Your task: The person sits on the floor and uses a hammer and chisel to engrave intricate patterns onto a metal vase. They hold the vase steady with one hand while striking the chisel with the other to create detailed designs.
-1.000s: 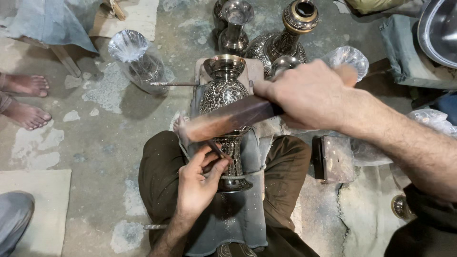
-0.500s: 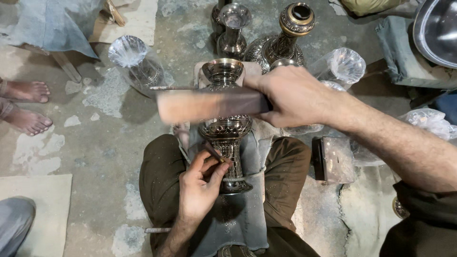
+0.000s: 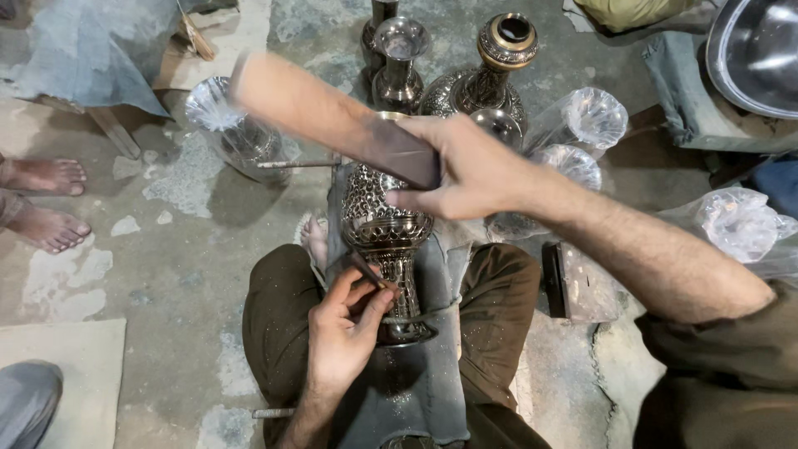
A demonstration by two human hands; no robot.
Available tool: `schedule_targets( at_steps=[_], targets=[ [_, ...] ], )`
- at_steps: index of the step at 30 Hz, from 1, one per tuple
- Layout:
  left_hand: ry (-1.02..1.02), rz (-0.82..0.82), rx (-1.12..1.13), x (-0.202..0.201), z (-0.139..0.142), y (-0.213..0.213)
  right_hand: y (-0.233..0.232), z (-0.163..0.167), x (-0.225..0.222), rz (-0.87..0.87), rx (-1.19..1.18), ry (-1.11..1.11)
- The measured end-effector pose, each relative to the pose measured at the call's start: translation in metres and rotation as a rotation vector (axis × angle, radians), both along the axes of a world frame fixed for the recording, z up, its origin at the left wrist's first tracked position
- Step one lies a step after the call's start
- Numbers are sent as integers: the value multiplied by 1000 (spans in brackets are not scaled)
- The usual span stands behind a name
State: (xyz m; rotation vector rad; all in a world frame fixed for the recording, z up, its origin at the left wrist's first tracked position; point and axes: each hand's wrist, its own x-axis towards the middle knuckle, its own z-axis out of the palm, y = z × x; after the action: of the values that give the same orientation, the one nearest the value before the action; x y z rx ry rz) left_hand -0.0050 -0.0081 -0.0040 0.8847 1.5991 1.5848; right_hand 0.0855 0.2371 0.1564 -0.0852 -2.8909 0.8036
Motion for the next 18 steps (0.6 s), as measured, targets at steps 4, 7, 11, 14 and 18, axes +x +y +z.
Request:
schedule_targets(
  at_steps=[4,7,11,14,18],
  targets=[
    [-57,9,-39,2,-1,-1,-5,0,-1,-32,224,-287],
    [8,6,3,2,0,-2,-7,-1,1,-7,129,-141],
    [70,-12,-44,-1,1,-1,-6,-7,4,-18,479,-443],
    [-24,-24,-1,-4,1,4,-7,-12,4,-59,-65,-19],
    [-98,-27,10,-3,0,5,-4,-11,2,-56,344,-276]
  ],
)
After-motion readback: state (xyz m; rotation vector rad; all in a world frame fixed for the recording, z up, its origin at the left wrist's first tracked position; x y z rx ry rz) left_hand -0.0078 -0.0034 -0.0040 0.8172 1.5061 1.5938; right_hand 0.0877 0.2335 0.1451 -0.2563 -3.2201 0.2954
